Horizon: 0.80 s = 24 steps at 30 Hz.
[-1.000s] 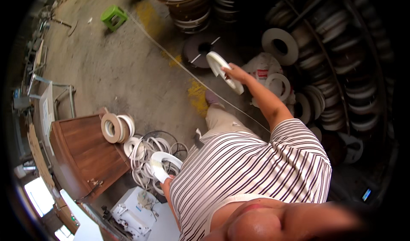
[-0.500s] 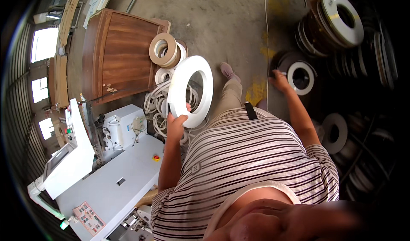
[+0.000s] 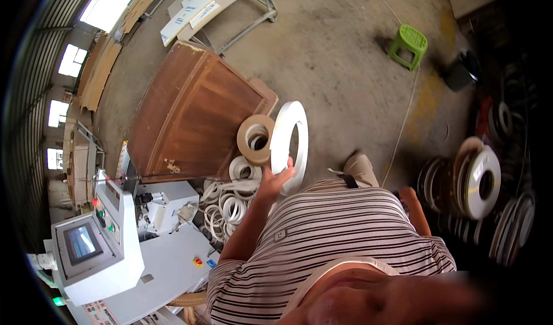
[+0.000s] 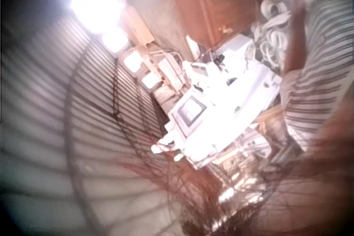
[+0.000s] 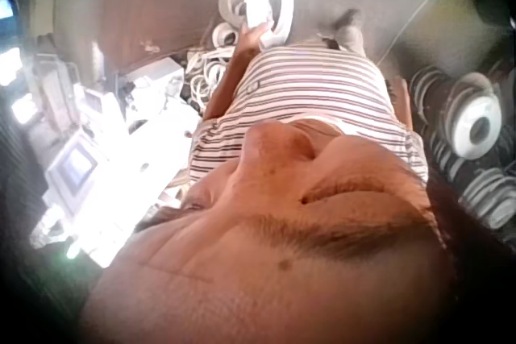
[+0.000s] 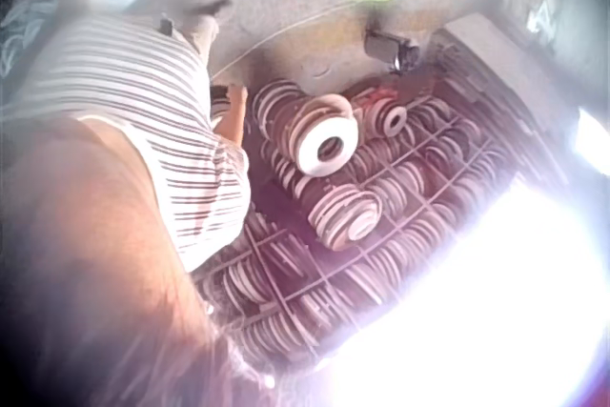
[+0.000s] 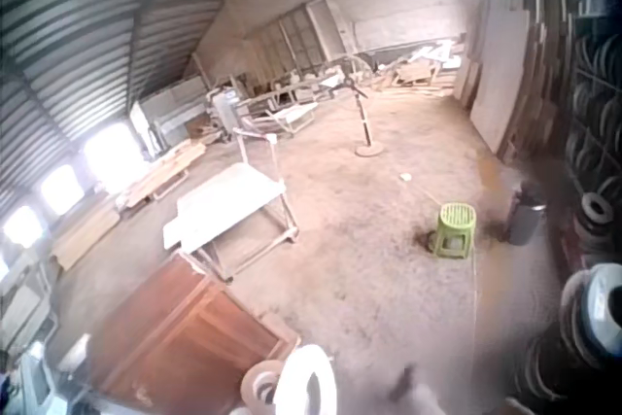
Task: The person assembles white plastic rings by placing them onto a perforated circular machine component. They use red-handled scissors to trim the ends of the rings and a utility knife to cut a strip of white material from a large board. The person repeatedly places the rings into the machine and operates a control panel.
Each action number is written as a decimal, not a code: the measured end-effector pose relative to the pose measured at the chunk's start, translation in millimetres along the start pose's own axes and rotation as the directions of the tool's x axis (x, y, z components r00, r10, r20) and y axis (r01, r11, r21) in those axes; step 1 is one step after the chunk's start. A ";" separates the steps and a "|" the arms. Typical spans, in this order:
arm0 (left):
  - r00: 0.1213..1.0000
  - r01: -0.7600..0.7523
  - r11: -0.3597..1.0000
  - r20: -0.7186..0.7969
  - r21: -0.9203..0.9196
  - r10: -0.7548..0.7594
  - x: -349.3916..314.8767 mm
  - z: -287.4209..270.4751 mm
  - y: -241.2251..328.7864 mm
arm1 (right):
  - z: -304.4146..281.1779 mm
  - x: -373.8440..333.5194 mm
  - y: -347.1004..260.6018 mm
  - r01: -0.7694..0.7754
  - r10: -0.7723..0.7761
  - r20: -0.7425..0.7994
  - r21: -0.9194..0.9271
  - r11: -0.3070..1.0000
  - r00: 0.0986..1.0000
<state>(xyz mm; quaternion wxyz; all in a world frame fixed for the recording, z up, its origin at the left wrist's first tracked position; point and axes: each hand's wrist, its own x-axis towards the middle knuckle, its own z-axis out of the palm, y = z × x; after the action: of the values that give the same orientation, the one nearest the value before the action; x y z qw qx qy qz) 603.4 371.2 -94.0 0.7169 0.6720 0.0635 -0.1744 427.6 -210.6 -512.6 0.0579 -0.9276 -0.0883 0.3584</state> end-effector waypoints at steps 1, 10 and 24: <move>0.999 0.012 0.994 -0.036 -0.106 -0.016 34.2 -2.0 1.2 | 3.2 7.5 32.7 -0.125 0.108 0.132 0.126 0.984 0.985; 0.985 -0.133 0.738 -0.170 -0.661 0.025 272.3 -23.4 77.2 | -317.3 285.1 84.0 -0.438 0.344 0.300 0.345 0.830 0.890; 0.819 -0.573 0.426 -0.472 -0.700 0.327 558.9 -165.0 206.7 | -872.3 686.4 -201.7 0.511 -0.361 -0.449 0.277 0.814 0.817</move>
<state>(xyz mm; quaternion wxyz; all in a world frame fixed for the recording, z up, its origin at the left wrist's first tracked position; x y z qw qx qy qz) 1216.8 449.2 -95.9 0.9475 0.2687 0.0478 0.1669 1491.2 89.0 -285.3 0.3368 -0.9020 -0.2176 0.1603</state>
